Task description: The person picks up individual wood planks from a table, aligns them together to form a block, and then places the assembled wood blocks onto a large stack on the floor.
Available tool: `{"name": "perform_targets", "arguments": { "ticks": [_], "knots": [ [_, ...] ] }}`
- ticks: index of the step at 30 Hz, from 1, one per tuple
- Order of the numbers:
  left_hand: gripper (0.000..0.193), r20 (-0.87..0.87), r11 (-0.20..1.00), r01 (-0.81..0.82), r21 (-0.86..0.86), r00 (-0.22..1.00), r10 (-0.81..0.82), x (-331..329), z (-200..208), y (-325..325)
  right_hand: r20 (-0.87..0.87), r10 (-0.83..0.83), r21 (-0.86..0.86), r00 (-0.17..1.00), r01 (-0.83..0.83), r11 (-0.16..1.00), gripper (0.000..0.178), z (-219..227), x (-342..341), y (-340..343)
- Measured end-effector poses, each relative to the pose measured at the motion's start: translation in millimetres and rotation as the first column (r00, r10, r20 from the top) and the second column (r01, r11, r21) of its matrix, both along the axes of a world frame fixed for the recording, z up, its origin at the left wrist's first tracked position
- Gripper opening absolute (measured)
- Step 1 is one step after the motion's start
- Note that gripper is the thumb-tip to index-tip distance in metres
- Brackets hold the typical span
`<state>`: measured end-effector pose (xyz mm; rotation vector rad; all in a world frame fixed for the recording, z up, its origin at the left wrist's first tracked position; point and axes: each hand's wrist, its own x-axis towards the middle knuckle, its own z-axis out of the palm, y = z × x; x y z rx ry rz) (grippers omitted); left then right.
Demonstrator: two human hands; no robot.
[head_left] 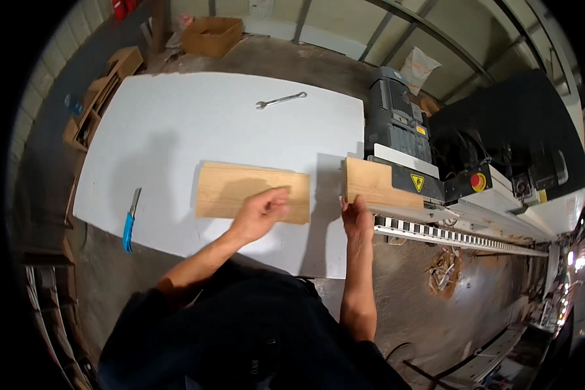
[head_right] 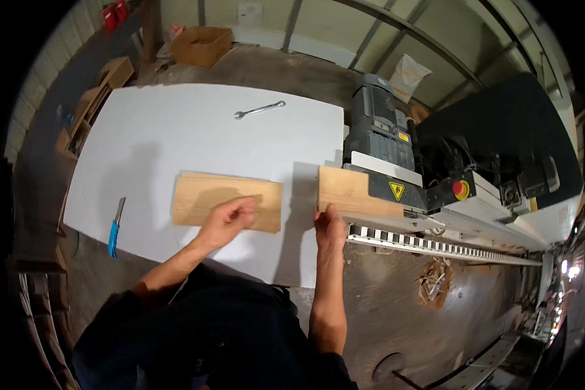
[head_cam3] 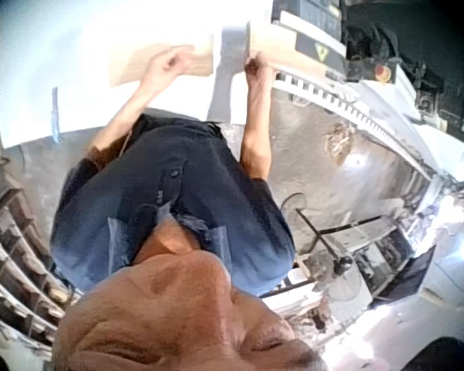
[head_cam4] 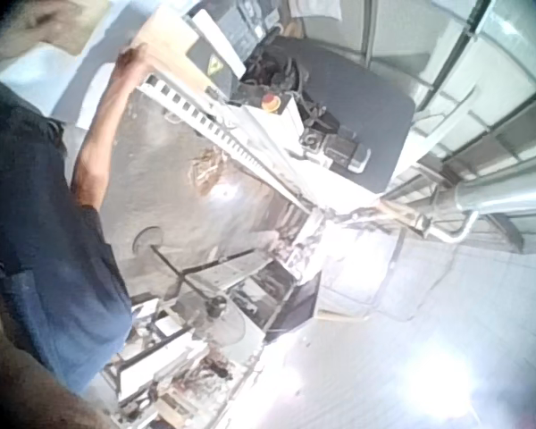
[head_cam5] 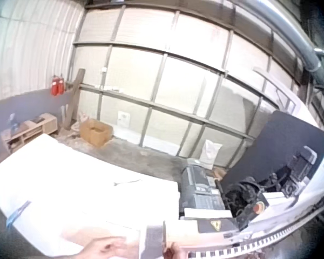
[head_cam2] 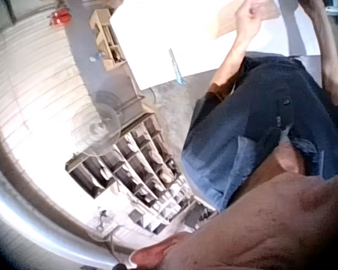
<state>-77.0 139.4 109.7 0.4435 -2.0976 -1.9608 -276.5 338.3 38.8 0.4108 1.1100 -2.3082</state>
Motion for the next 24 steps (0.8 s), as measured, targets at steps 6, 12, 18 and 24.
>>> {"name": "perform_targets", "arguments": {
  "ticks": [6,12,18,24],
  "knots": [
    [0.041,0.027,0.918,-0.077,0.39,0.997,0.072,-19.8,-10.9,46.5,0.006,0.219,-0.015,0.976,-0.219,0.976,0.018,30.4,129.1,-11.2],
    [0.042,0.059,0.866,-0.178,0.467,0.984,0.17,31.6,-27.3,-14.3,0.013,0.07,-0.079,0.997,-0.069,0.995,0.032,8.7,84.1,-4.7],
    [0.039,0.178,0.878,-0.414,0.241,0.908,0.38,57.5,-4.3,-75.9,-0.185,0.267,0.303,0.946,-0.203,0.931,0.019,-2.3,42.6,0.3],
    [0.052,0.182,0.488,-0.287,-0.824,0.683,0.708,65.4,-57.2,-111.6,-0.309,0.529,0.641,0.79,-0.237,0.73,0.036,10.6,46.0,-47.5]
  ]
}}
